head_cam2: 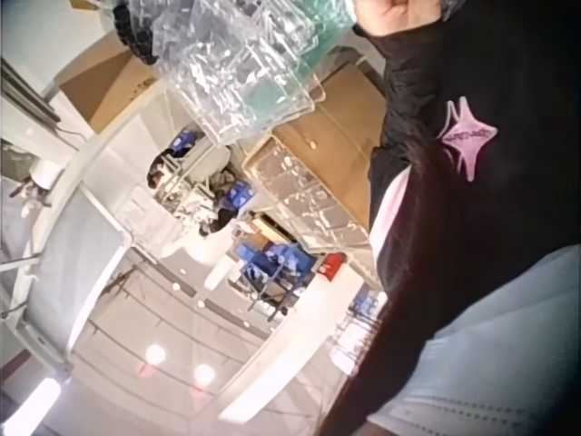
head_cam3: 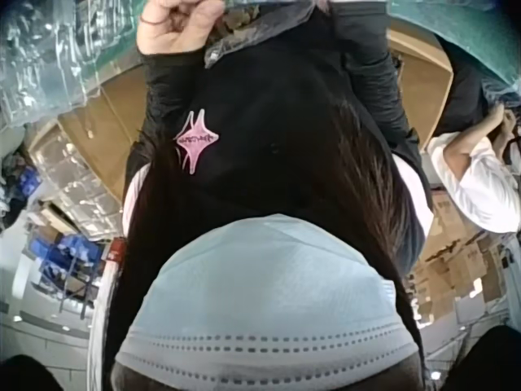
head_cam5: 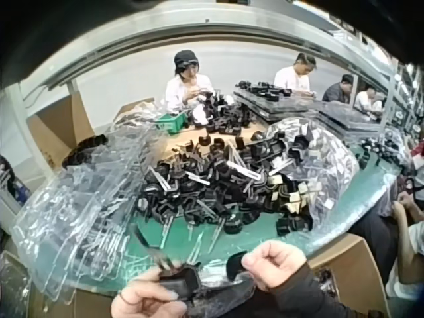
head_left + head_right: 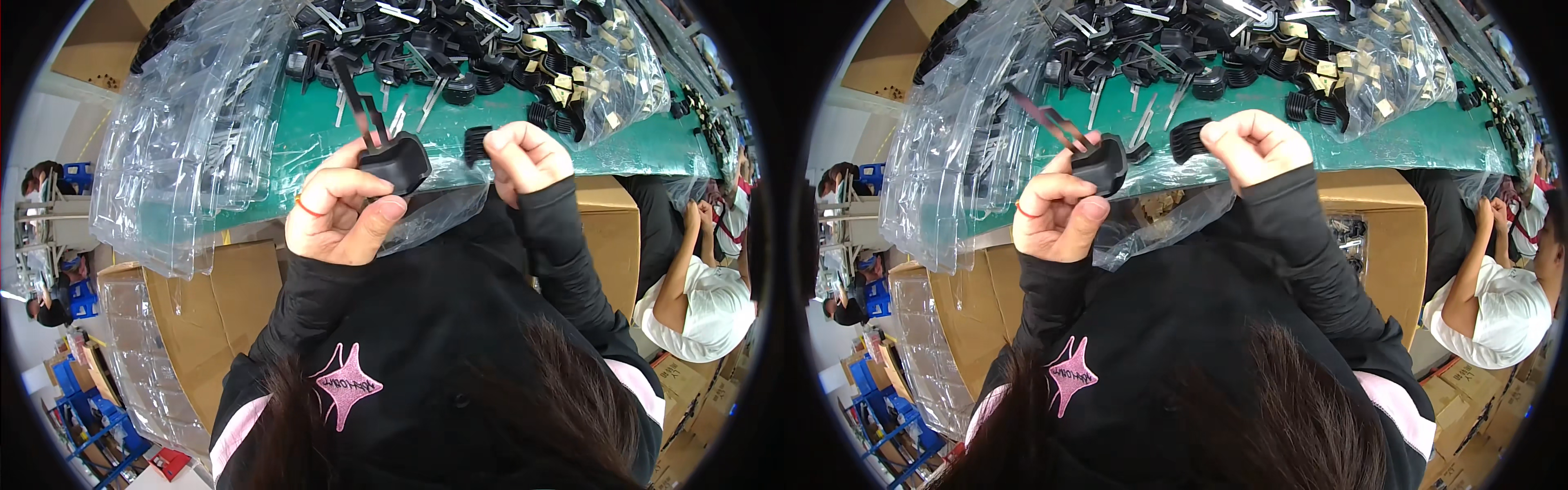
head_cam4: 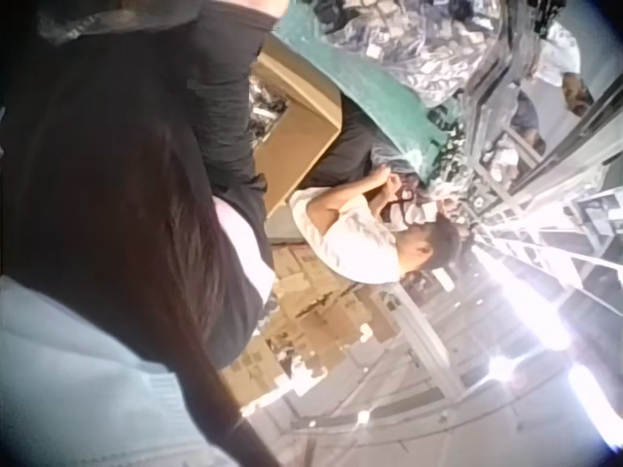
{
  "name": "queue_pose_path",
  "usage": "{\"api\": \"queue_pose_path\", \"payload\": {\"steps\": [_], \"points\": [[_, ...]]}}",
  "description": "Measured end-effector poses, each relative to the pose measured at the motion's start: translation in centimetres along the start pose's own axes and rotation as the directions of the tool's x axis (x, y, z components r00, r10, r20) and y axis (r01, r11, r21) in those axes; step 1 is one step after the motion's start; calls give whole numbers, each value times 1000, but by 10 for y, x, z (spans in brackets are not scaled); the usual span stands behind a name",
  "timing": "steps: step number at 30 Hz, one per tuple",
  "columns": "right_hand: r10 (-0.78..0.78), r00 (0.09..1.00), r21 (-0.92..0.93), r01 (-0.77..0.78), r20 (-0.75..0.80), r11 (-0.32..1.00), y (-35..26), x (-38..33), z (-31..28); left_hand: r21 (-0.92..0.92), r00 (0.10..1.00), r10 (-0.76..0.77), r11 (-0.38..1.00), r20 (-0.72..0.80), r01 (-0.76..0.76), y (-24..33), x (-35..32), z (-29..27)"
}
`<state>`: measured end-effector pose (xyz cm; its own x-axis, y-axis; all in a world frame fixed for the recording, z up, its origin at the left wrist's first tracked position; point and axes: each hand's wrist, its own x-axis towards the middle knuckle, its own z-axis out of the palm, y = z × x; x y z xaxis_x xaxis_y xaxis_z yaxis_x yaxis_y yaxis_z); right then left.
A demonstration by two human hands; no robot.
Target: Assembling small black plastic components into brackets at a factory workbench.
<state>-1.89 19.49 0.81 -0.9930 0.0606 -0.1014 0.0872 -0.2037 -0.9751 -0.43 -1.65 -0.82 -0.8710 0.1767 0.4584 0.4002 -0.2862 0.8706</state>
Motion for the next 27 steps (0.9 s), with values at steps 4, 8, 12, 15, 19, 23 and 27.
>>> {"api": "queue_pose_path", "payload": {"steps": [4, 8, 12, 15, 19, 23, 27], "points": [[208, 968, 143, -228, 139, 963, -19, -3, -6, 22, 994, -60, 998, -87, 62, -1, -2, 9], [184, 965, 6, -188, 186, 982, -25, -10, 20, 20, 995, -33, 999, -93, 35, -3, -5, 16], [188, 964, -50, -182, 187, 982, -22, -9, 24, 55, 997, -4, 998, -74, 8, -3, -6, 16], [179, 965, -67, -169, 193, 983, -20, -9, 26, 96, 997, -15, 995, -81, 23, -1, -7, 17], [181, 963, -75, -170, 198, 983, -16, -9, 27, 95, 998, -5, 995, -63, 11, -1, -8, 18], [147, 972, -87, -133, 181, 987, -17, -10, 29, 100, 997, -19, 995, -69, 26, 1, -8, 19], [141, 977, -127, -122, 159, 984, -19, -12, 31, 111, 998, -2, 994, -63, 9, 0, -8, 17]]}}
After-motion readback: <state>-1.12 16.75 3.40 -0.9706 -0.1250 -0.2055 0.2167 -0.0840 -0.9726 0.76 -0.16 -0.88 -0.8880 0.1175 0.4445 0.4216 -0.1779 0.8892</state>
